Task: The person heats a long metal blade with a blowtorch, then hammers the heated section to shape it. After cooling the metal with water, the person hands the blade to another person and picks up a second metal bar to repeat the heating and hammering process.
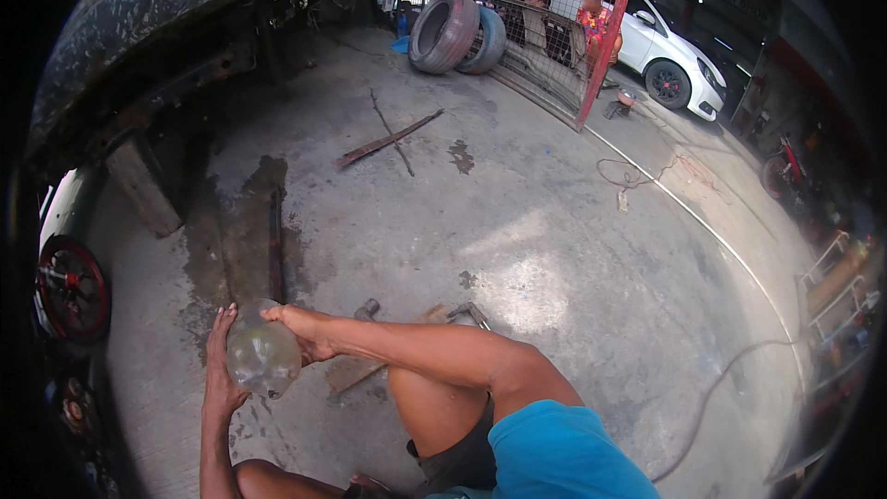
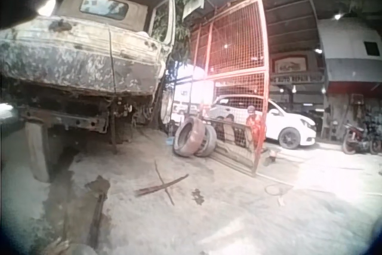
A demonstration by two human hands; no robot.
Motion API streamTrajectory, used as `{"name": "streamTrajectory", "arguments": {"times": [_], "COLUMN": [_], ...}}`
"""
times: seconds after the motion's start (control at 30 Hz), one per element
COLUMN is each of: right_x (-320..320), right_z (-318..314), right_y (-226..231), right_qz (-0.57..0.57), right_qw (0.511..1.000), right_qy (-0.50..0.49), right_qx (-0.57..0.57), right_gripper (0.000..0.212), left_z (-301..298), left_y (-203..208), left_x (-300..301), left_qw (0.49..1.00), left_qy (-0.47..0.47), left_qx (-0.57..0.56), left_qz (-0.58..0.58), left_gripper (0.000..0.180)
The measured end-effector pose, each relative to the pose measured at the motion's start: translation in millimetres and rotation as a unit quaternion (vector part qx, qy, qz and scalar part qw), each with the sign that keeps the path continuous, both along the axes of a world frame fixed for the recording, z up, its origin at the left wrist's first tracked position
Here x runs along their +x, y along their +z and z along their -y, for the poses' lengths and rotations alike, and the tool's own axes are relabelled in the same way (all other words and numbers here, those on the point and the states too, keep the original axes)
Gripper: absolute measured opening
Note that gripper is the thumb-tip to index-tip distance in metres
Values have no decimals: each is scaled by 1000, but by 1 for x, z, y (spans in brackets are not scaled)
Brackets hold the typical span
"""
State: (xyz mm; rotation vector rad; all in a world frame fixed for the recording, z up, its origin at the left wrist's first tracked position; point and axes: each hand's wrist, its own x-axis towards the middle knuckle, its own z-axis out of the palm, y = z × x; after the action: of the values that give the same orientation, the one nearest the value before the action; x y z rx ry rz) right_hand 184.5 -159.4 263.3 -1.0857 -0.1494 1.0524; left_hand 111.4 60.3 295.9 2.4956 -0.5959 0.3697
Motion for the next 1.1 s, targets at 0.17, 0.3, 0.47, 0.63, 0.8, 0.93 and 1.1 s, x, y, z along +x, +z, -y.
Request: {"name": "streamTrajectory", "arguments": {"times": [0.17,0.3,0.47,0.63,0.8,0.93,1.1], "right_x": [5,18,43,80,61,71,66], "right_z": [31,39,15,-3,-8,-10,-5], "right_y": [36,64,143,169,196,171,173], "right_qz": [124,233,492,588,613,680,657], "right_qw": [986,961,869,795,775,724,747], "right_qy": [69,21,27,-1,-30,-115,-99], "right_qx": [-86,-147,-35,147,153,-4,-1], "right_gripper": [105,118,149,95,87,86,82], "left_z": [1,25,6,10,-11,-2,4], "left_y": [-9,22,83,135,152,131,128], "left_x": [6,-1,9,52,47,45,42], "left_qw": [973,942,927,950,962,949,943], "left_qy": [38,114,77,45,36,51,56], "left_qx": [-176,-309,-366,-299,-247,-301,-321], "left_qz": [-145,-61,27,80,108,79,71], "left_gripper": [80,74,82,76,67,66,62]}}
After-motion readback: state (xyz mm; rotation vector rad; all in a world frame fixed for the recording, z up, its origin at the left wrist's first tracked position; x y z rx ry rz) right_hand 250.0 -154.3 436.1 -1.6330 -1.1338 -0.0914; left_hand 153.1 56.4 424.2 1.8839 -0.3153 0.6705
